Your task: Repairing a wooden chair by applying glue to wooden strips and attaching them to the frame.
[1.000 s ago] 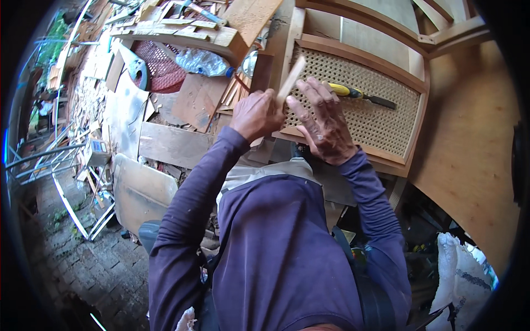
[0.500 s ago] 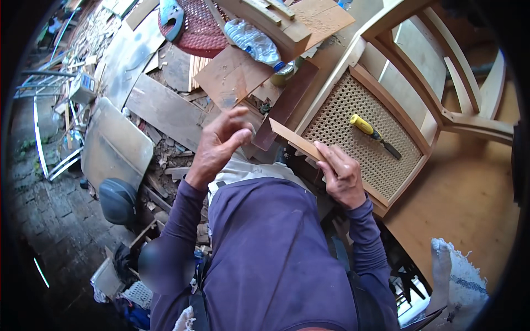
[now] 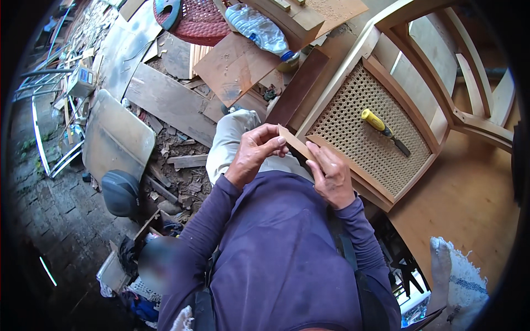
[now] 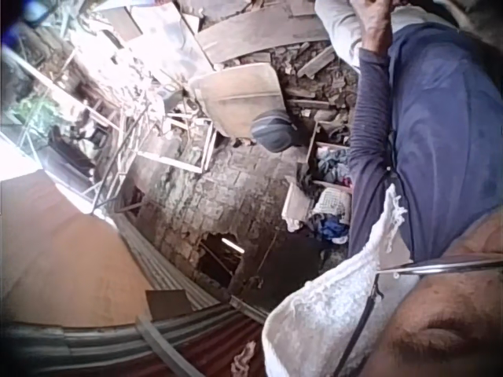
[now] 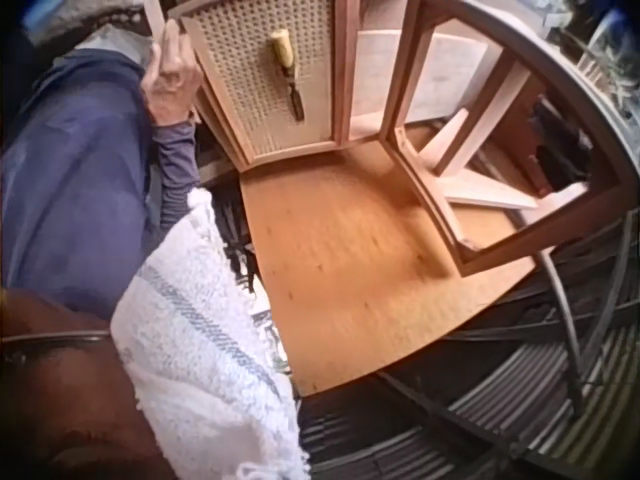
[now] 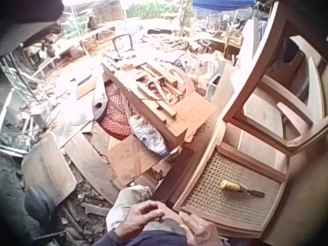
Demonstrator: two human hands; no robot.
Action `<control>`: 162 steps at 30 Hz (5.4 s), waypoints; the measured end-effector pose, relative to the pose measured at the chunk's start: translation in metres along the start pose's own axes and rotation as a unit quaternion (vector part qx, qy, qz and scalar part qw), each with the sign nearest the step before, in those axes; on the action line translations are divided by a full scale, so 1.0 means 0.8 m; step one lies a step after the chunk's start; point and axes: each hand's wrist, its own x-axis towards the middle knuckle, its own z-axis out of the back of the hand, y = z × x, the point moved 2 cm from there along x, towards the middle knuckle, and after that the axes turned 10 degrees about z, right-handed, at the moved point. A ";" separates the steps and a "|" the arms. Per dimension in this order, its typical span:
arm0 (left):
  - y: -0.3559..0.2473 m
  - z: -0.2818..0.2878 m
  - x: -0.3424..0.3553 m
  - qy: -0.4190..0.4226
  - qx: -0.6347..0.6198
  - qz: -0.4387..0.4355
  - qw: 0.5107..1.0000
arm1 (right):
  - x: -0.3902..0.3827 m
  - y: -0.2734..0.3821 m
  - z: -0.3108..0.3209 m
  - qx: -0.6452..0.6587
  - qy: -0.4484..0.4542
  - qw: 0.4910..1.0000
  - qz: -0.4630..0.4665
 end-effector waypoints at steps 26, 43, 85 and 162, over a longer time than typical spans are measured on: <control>-0.050 -0.001 0.023 -0.003 0.024 0.076 0.997 | -0.031 -0.037 -0.022 0.370 0.008 0.906 -0.207; -0.051 -0.006 0.108 -0.209 0.556 -0.191 0.781 | -0.049 -0.030 -0.128 0.109 -0.146 0.959 -0.218; -0.015 0.056 0.033 -0.197 0.364 0.053 0.909 | 0.008 -0.062 -0.171 0.083 -0.076 0.953 -0.280; -0.039 0.054 0.071 -0.213 0.386 0.046 0.896 | 0.015 -0.065 -0.166 0.132 -0.104 0.948 -0.271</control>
